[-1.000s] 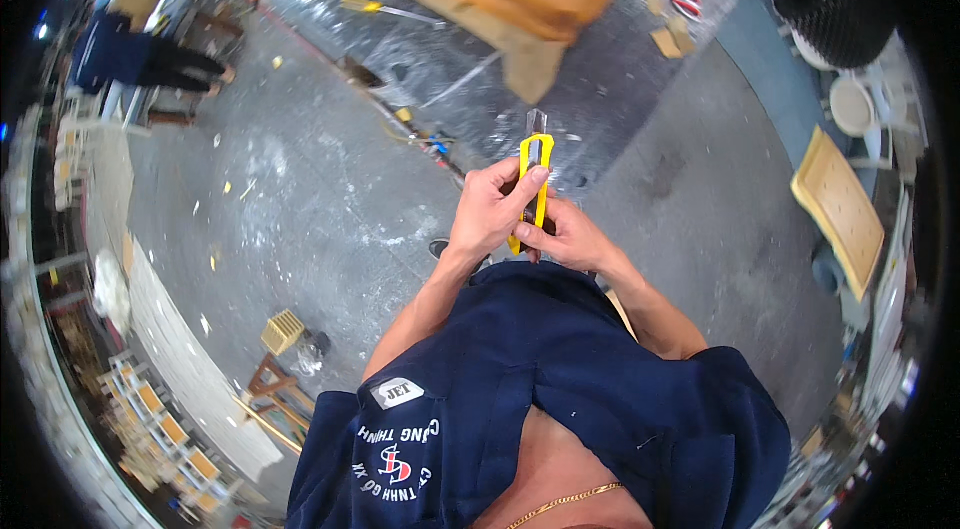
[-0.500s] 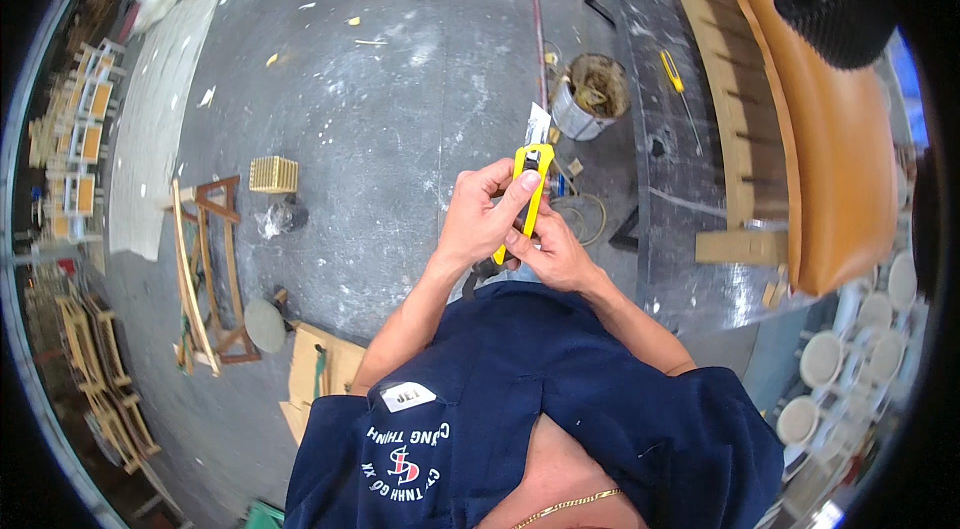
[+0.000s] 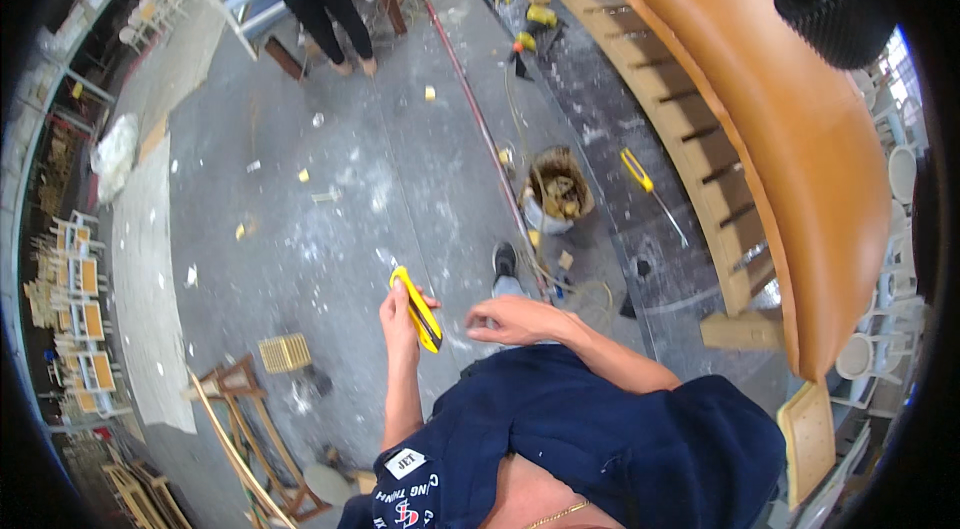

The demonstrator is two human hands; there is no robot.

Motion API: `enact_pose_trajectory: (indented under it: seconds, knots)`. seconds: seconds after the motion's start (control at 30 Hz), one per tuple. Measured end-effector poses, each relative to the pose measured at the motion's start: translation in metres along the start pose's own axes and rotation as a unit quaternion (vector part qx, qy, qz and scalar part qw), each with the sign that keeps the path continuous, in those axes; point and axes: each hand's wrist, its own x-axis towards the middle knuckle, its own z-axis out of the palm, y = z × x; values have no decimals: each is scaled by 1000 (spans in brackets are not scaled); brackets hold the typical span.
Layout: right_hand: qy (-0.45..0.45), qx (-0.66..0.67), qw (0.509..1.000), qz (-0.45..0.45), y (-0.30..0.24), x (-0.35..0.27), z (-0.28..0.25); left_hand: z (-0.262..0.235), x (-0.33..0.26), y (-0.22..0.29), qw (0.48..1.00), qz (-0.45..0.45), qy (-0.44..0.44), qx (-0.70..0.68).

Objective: The person stretches and smooths a tan leather cover over a curved wooden chair back. They use a yellow pneumatic staple gun to fasten the leather to the underside of the frame, working along the edges and corners.

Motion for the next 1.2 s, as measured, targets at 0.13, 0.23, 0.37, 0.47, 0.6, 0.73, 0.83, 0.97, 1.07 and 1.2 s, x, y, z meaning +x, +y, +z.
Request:
enact_pose_trajectory:
  seconds: [0.13, 0.23, 0.37, 0.47, 0.6, 0.73, 0.83, 0.97, 1.07, 1.2]
  knots:
    - [30, -69, 995, 63, 47, 36, -98, 28, 84, 41, 995, -34, 67, -63]
    - [73, -81, 989, 96, 60, 71, -176, 46, 144, 71, 996, -30, 53, -64]
    - [178, -83, 977, 78, 66, 115, -266, 70, 220, 108, 997, 45, 38, -59]
    - [177, -1, 981, 80, 65, 170, -316, 63, 265, 109, 993, 48, 98, -34]
    - [86, -38, 990, 107, 92, 244, -350, 20, 315, 89, 990, -38, 138, -20]
    - [101, -18, 987, 121, 133, 329, -400, -15, 389, 73, 980, -100, 170, 3]
    - [180, 9, 974, 137, 145, 382, -462, -18, 455, 97, 977, -122, 174, 11]
    - [422, -41, 894, 145, 232, 416, -578, 5, 611, 158, 978, -42, 45, 197]
    - [480, -202, 801, 297, 280, 441, -643, 49, 693, 251, 951, 58, -15, 303]
    - [478, -293, 753, 346, 369, 446, -670, 124, 783, 334, 912, 126, -117, 372]
